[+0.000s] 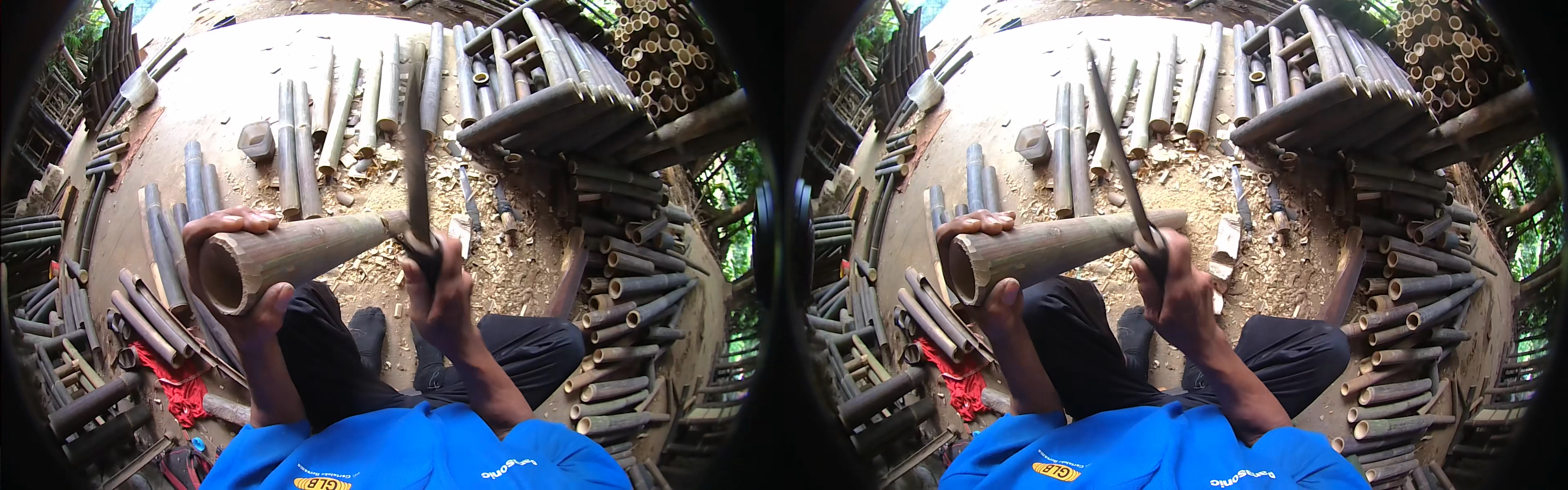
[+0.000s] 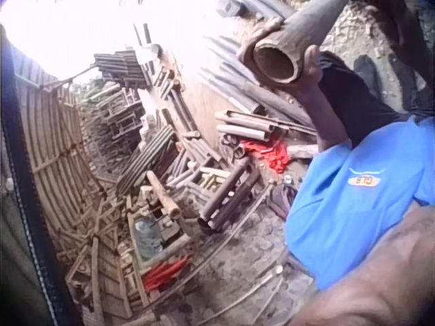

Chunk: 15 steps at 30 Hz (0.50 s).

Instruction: The person carves a section of bamboo using a knife, scraping and cutting away the outer surface while holding it by hand.

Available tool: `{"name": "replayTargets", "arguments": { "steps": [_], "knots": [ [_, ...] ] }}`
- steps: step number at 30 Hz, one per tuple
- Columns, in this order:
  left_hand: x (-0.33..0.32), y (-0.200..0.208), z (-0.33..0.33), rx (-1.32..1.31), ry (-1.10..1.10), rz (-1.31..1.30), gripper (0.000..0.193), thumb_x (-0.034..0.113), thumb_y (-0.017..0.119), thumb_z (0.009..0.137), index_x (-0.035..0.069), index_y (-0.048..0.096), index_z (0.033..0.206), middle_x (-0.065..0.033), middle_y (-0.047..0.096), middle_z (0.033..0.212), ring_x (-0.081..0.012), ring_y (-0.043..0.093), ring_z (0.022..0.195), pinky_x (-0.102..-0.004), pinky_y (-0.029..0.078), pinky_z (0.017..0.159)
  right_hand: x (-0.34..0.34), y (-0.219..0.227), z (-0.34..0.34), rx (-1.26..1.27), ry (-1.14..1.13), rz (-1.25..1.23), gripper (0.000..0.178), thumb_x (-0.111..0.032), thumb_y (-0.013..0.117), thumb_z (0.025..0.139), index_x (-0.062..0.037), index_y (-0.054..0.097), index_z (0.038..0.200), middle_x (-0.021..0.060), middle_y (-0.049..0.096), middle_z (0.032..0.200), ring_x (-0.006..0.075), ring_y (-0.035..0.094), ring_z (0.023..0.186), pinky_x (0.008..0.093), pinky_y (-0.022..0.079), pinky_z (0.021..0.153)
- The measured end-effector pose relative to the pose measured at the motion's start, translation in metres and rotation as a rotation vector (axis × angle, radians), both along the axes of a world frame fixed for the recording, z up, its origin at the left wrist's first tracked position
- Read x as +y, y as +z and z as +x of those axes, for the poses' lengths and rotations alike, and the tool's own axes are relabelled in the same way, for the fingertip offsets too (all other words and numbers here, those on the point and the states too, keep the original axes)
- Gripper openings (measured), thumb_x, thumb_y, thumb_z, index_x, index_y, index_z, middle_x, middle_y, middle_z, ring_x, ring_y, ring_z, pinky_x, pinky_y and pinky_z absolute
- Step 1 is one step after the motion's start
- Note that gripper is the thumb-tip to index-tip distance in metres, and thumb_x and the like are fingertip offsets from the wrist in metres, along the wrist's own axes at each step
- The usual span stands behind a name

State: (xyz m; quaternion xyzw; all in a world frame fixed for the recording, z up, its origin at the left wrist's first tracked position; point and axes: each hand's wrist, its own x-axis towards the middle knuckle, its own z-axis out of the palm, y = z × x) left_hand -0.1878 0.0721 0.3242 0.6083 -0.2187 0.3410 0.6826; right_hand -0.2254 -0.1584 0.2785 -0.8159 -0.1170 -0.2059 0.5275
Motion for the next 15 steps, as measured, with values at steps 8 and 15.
{"name": "replayTargets", "arguments": {
  "steps": [8,15],
  "knots": [
    [0.011,-0.003,-0.008,0.028,-0.031,-0.036,0.075,0.035,0.095,0.072,0.002,0.052,0.124,-0.0122,0.061,0.107,-0.0252,0.063,0.104,-0.044,0.053,0.098,-0.007,-0.026,0.013,0.561,0.031,-0.191,0.047,-0.032,0.062,0.106,0.005,0.048,0.132,0.0313,0.07,0.084,0.0497,0.072,0.077,0.0532,0.056,0.064],
    [-0.009,-0.01,-0.002,0.021,-0.063,-0.047,0.076,0.036,0.093,0.074,0.003,0.052,0.128,-0.0122,0.061,0.111,-0.025,0.062,0.108,-0.0438,0.052,0.099,-0.019,-0.137,0.012,0.177,-0.168,-0.585,0.041,-0.03,0.062,0.105,0.0028,0.049,0.127,0.0269,0.072,0.092,0.0408,0.074,0.072,0.049,0.059,0.062]
  ]
}}
